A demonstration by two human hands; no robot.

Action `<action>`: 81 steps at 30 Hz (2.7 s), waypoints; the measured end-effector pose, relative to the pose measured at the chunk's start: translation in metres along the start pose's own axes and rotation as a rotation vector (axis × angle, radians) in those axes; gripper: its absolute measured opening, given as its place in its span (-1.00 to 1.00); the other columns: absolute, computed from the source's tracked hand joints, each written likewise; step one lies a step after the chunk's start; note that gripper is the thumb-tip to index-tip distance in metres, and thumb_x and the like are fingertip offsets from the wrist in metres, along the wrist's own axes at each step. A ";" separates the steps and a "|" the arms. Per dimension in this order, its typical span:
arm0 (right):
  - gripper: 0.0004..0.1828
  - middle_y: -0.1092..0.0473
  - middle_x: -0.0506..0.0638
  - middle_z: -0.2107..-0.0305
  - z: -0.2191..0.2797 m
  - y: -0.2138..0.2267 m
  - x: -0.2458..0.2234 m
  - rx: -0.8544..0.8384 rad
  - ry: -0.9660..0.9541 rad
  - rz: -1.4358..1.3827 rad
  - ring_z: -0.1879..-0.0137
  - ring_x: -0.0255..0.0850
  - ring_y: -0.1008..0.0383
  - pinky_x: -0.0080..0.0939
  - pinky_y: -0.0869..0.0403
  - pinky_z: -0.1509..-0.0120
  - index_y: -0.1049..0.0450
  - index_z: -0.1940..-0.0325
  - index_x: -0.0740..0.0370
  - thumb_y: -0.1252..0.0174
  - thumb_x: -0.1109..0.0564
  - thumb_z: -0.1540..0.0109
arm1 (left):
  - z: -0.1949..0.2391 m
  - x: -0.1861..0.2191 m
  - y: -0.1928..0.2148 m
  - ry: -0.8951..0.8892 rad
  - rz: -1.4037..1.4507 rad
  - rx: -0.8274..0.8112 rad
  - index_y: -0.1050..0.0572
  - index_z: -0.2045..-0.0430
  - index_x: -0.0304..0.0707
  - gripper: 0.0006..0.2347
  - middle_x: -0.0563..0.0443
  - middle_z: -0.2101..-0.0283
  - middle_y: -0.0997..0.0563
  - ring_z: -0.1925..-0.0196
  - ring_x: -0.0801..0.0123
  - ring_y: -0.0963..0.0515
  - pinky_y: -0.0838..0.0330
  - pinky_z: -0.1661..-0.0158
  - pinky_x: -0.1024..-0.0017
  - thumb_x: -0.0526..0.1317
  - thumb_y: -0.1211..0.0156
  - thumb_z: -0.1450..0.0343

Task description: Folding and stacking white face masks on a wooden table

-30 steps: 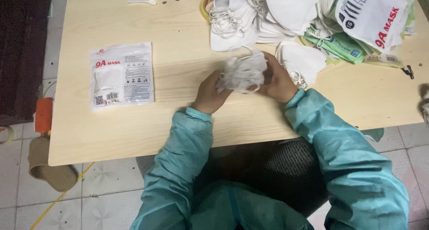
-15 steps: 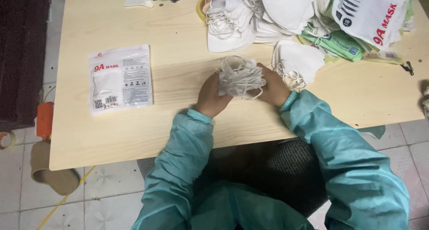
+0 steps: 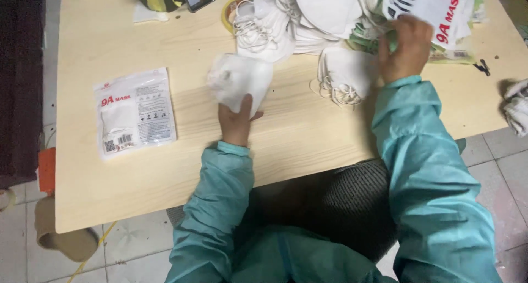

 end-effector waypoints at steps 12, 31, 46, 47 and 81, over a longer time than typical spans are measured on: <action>-0.86 -0.56 -0.01 0.15 -0.011 0.022 0.006 0.058 0.033 0.422 0.12 -0.08 -0.47 -0.13 -0.44 0.09 -0.68 0.12 0.14 -0.36 0.23 -0.24 | -0.004 0.003 0.009 -0.001 -0.002 0.129 -0.26 -0.17 -0.41 -0.55 -0.32 -0.04 -0.52 0.22 0.14 -0.68 -0.71 0.41 0.47 -0.26 -0.19 -0.41; -0.78 -0.59 0.19 0.22 0.141 -0.047 -0.293 -0.302 -0.484 -1.071 0.06 0.18 -0.62 0.05 -0.62 0.05 -0.64 0.04 0.16 -0.28 0.08 -0.26 | 0.127 0.056 0.120 -0.267 0.120 0.398 -0.43 -0.01 -0.51 -0.67 -0.45 0.15 -0.57 0.54 -0.21 -0.67 -0.72 0.62 0.09 -0.40 -0.36 -0.40; -0.65 -0.58 0.11 0.24 0.265 -0.011 -0.293 -0.480 -0.648 -1.460 0.19 -0.11 -0.63 -0.19 -0.64 0.29 -0.61 0.02 0.17 -0.46 0.03 -0.17 | 0.200 0.040 0.066 0.024 -0.193 -0.114 -0.39 0.12 -0.59 -0.68 -0.42 0.31 -0.59 0.47 -0.10 -0.67 -0.60 0.72 0.20 -0.28 -0.34 -0.42; -0.65 -0.58 0.11 0.24 0.265 0.001 -0.287 -0.474 -0.656 -1.457 0.19 -0.11 -0.63 -0.19 -0.64 0.29 -0.61 0.02 0.17 -0.46 0.03 -0.17 | 0.204 0.042 0.059 0.029 -0.196 -0.121 -0.39 0.12 -0.59 -0.68 -0.42 0.31 -0.59 0.47 -0.10 -0.67 -0.60 0.72 0.20 -0.28 -0.34 -0.42; -0.28 -0.52 0.24 0.04 0.213 0.063 -0.095 0.040 -1.260 -1.425 -0.05 0.07 -0.55 0.20 -0.59 -0.14 -0.45 -0.20 0.39 -0.45 0.43 0.05 | 0.118 0.070 -0.041 -0.600 -0.802 -0.356 -0.58 0.08 -0.36 -0.75 -0.31 0.10 -0.62 -0.02 -0.20 -0.61 -0.51 0.00 0.05 -0.27 -0.38 -0.40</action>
Point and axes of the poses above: each hand's wrist, its own z-axis away from the middle knuckle, its own y-axis out of the back of the hand, x = y × z, the point moved 8 cm from there along -z, towards the middle knuckle
